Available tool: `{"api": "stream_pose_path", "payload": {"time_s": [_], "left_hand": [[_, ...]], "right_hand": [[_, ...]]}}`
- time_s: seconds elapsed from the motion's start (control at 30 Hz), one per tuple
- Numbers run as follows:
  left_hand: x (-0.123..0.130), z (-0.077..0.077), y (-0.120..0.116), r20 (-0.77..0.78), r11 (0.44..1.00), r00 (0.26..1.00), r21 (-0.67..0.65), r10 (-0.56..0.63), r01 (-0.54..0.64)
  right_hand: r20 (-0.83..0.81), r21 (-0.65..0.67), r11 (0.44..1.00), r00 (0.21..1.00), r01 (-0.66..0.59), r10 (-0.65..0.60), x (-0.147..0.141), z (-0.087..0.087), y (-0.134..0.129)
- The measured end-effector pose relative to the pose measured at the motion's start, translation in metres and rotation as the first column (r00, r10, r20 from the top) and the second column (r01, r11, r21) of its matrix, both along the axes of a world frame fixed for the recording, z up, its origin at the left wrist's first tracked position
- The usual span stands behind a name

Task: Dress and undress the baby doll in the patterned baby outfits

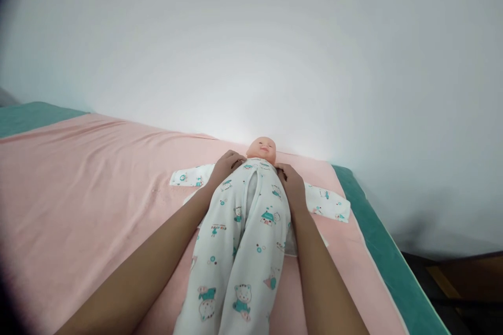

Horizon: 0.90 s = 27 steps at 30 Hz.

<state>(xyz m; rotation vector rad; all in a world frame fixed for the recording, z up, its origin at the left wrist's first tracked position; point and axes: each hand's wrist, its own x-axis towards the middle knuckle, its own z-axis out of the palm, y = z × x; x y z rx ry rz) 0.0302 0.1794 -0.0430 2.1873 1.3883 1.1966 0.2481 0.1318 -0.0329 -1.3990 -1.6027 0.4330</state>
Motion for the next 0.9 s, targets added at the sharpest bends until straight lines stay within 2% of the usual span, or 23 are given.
{"api": "stream_pose_path", "payload": {"time_s": [0.13,0.27,0.47,0.57,0.63,0.73,0.9], "left_hand": [[-0.006,-0.004,-0.016,-0.026,0.998,0.999,0.032,0.046,-0.045],[-0.014,0.002,-0.042,-0.162,0.996,0.983,-0.034,0.082,-0.088],[-0.02,0.008,-0.071,-0.291,0.983,0.951,-0.112,0.107,-0.145],[-0.02,0.009,-0.077,-0.364,0.967,0.923,-0.163,0.124,-0.194],[-0.02,0.011,-0.078,-0.375,0.955,0.92,-0.214,0.115,-0.207],[-0.021,0.015,-0.077,-0.302,0.934,0.95,-0.312,0.077,-0.174],[-0.025,0.022,-0.077,-0.176,0.916,0.984,-0.395,-0.001,-0.07]], "right_hand": [[-0.03,0.074,0.997,1.0,-0.004,0.006,0.002,-0.008,-0.017],[-0.148,0.113,0.994,0.989,-0.008,0.025,-0.001,-0.011,-0.037],[-0.201,-0.041,0.975,0.954,0.218,-0.222,-0.007,-0.01,-0.065],[-0.19,-0.115,0.964,0.947,0.241,-0.259,-0.007,-0.01,-0.072],[-0.225,-0.2,0.958,0.942,0.205,-0.248,-0.007,-0.01,-0.074],[-0.35,-0.327,0.94,0.912,0.094,-0.213,-0.006,-0.009,-0.073],[-0.661,-0.378,0.896,0.746,-0.231,-0.087,-0.001,-0.004,-0.073]]}}
